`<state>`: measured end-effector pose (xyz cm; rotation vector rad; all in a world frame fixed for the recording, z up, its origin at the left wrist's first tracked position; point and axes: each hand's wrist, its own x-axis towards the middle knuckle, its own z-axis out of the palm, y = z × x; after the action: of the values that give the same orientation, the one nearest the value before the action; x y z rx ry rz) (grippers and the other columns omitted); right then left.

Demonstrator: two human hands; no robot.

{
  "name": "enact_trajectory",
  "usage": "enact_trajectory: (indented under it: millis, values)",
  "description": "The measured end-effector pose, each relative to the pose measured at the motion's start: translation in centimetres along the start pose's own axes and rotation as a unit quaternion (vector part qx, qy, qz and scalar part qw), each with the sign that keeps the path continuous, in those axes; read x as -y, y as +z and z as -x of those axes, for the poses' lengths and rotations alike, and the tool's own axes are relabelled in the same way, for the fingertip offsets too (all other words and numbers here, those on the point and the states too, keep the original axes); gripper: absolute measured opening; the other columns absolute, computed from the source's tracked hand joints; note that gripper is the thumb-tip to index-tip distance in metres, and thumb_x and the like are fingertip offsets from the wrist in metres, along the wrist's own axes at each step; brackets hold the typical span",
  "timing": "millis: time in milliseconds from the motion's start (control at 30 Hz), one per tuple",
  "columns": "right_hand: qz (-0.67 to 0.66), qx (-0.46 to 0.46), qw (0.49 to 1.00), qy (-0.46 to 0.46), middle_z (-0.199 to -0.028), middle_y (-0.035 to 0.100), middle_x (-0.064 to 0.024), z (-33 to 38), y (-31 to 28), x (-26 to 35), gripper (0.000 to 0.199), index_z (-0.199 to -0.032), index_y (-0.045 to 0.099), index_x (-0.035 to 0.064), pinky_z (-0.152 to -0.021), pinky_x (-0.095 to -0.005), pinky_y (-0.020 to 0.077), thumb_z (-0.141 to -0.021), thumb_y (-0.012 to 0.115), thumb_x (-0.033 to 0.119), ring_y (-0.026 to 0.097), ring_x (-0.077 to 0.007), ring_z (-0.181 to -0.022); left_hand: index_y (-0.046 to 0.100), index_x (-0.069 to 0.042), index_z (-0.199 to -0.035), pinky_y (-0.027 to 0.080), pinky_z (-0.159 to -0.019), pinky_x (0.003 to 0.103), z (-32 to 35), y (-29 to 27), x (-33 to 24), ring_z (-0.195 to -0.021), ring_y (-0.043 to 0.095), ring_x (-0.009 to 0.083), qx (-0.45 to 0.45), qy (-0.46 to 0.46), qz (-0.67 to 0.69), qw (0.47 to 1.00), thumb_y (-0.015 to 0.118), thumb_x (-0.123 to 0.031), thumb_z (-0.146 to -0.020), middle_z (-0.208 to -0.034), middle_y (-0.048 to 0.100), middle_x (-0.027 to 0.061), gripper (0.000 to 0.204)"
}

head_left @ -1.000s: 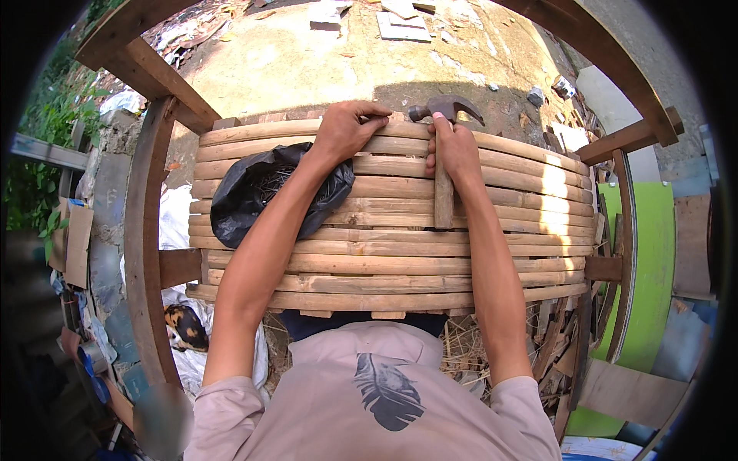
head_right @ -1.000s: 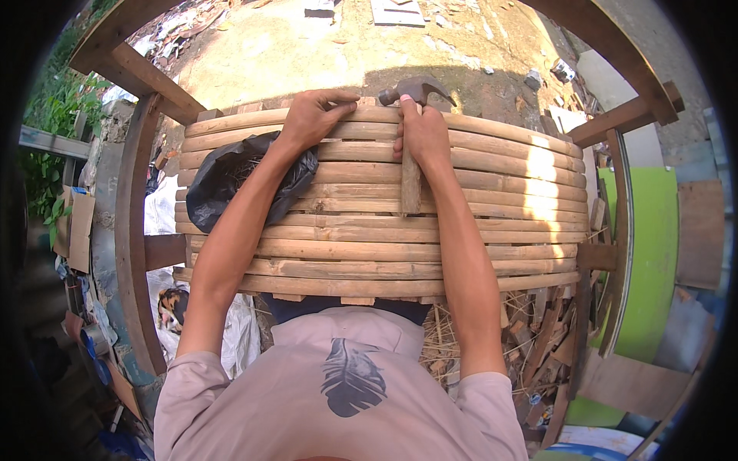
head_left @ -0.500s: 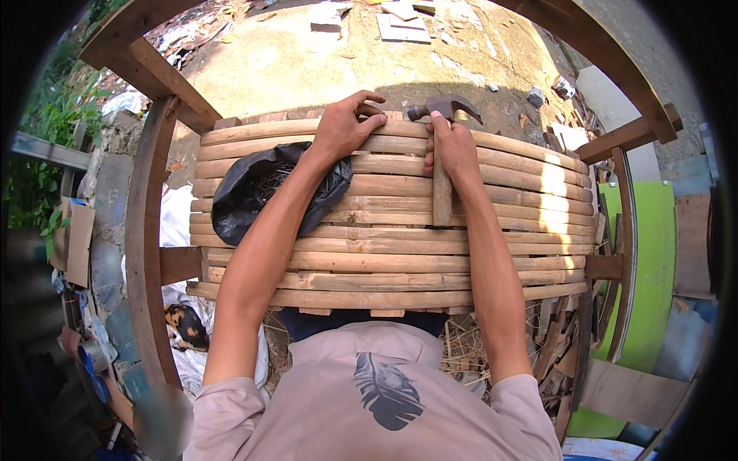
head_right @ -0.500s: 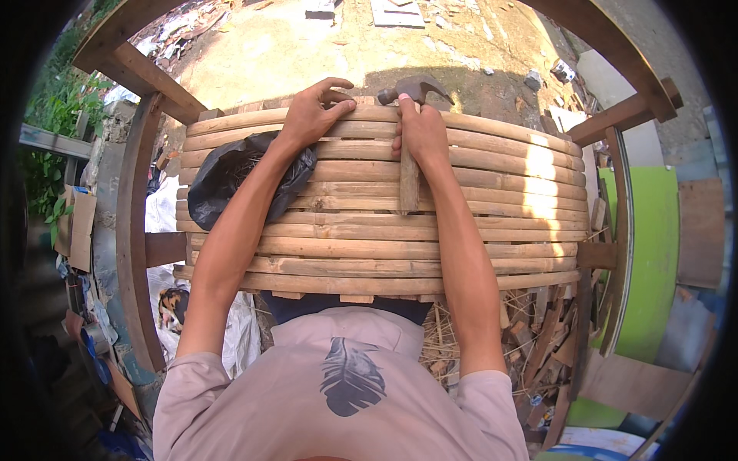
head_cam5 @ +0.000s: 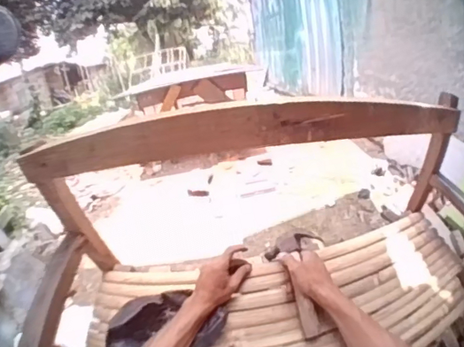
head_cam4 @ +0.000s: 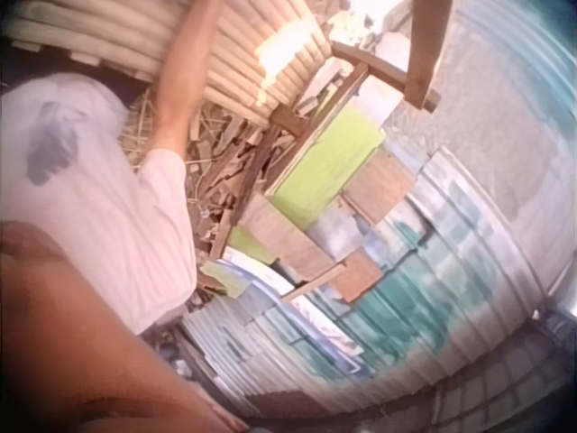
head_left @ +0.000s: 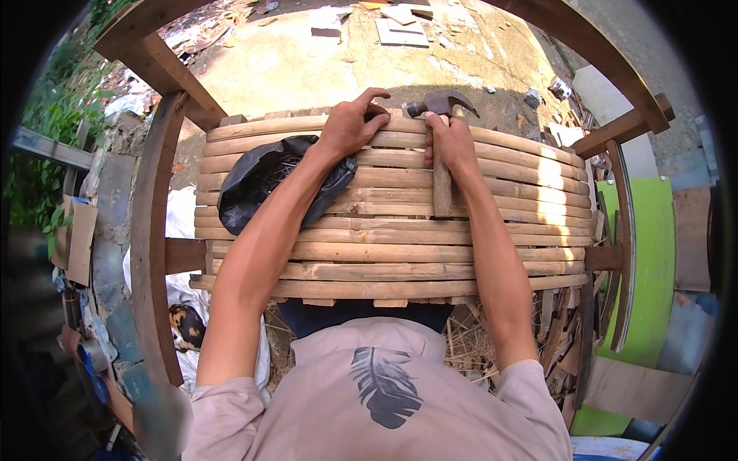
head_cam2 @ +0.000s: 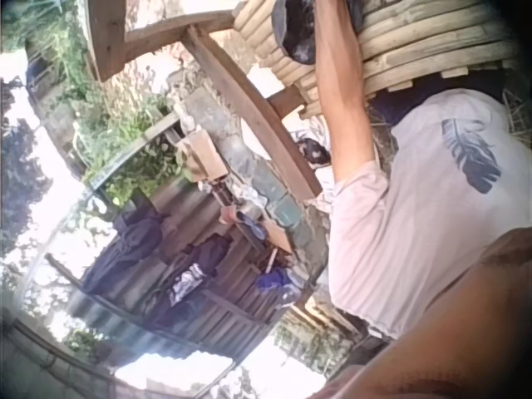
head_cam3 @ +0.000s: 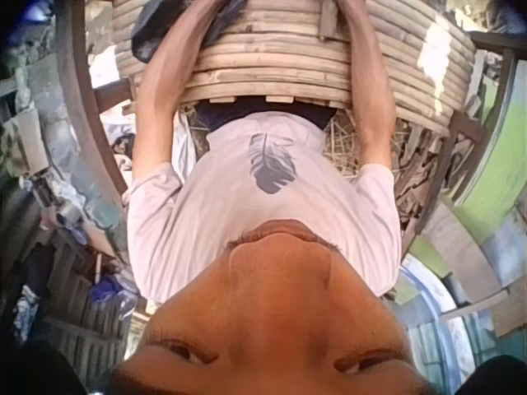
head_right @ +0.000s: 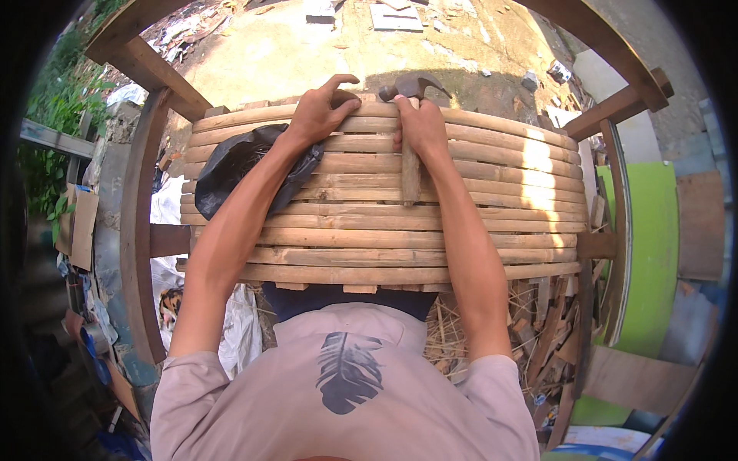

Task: The person uses a hammer to drive nails into wooden slats on a curved bench frame. They repeatedly pick up nails from a black plastic bag and secure the slats to the frame.

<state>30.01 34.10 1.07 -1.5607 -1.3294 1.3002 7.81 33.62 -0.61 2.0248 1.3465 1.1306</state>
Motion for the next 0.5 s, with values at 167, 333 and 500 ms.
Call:
enact_trajectory:
  millis: [167,333,500]
  values:
    - [0.115,0.019,0.99,-0.082,-0.067,0.063,-0.0135,1.2,0.0,1.8,0.05,-0.094,0.06,-0.0077,-0.053,-0.0396,0.0536,-0.098,0.059,0.042,0.064,-0.0244,-0.05,0.054,-0.01,-0.126,0.057,-0.072,0.041,0.2,-0.3,0.1,-0.083,0.075,0.0339,-0.011,0.014,-0.037,0.999,0.074,-0.016,-0.091,-0.091,0.078,0.0138,0.04]
    - [0.167,0.022,0.98,-0.103,-0.071,0.067,-0.0206,4.1,1.7,5.2,0.051,-0.102,0.06,-0.0096,-0.056,-0.0424,0.0547,-0.099,0.059,0.041,0.067,-0.0297,-0.052,0.046,-0.006,-0.13,0.057,-0.072,0.043,0.2,-0.4,0.0,-0.081,0.074,0.0361,-0.022,0.005,-0.023,0.999,0.075,-0.016,-0.089,-0.087,0.077,0.0153,0.051]
    - [0.244,0.039,0.965,-0.087,-0.076,0.068,-0.0277,4.6,2.4,7.5,0.052,-0.106,0.06,-0.0117,-0.062,-0.0464,0.0556,-0.099,0.059,0.039,0.069,-0.0369,-0.059,0.045,-0.006,-0.13,0.057,-0.073,0.043,0.1,-0.3,0.5,-0.081,0.074,0.0363,-0.023,0.011,-0.025,0.999,0.075,-0.016,-0.088,-0.087,0.077,0.0151,0.052]
